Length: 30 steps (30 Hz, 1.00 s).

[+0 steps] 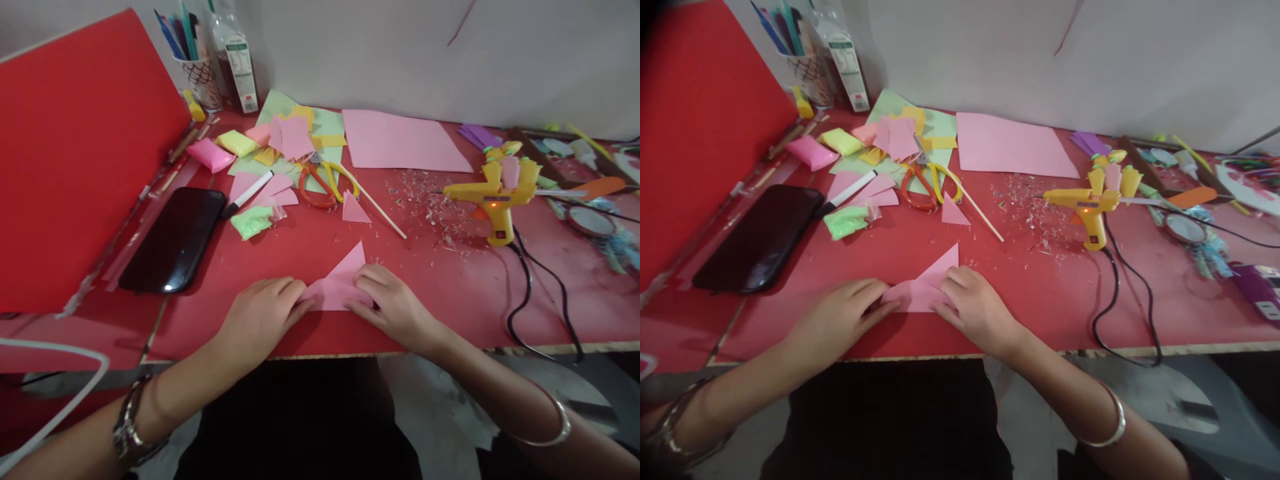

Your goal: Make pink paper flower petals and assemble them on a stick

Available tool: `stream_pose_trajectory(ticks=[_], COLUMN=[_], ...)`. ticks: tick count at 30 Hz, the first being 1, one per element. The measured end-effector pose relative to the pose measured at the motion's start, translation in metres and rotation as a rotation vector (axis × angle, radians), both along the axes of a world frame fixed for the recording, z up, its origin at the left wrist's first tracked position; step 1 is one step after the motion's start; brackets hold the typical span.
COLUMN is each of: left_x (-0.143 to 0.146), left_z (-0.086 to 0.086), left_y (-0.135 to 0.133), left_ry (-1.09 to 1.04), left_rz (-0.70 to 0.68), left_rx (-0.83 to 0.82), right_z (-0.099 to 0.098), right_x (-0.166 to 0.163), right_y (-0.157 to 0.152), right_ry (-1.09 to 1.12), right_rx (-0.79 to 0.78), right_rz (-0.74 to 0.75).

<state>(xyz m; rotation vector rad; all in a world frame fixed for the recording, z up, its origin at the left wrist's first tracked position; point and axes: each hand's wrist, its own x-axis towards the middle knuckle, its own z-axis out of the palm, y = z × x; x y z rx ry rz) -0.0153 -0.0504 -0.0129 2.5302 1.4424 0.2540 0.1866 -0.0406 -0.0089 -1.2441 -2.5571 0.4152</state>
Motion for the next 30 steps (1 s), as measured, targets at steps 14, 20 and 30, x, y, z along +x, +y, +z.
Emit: stream_pose_trajectory(ticks=[14, 20, 30], left_x=[-0.007, -0.025, -0.046], left_z=[0.008, 0.009, 0.006], left_y=[0.012, 0.015, 0.011], left_ry=[0.128, 0.121, -0.011], left_rz=[-0.619, -0.637, -0.537], left_rx=[0.338, 0.315, 0.320], right_z=[-0.001, 0.000, 0.002], right_x=[-0.003, -0.003, -0.009], right_y=[0.000, 0.000, -0.022], right_ry=[-0.025, -0.052, -0.208], right_rx=[0.008, 0.028, 0.352], right_rz=[-0.012, -0.013, 0.056])
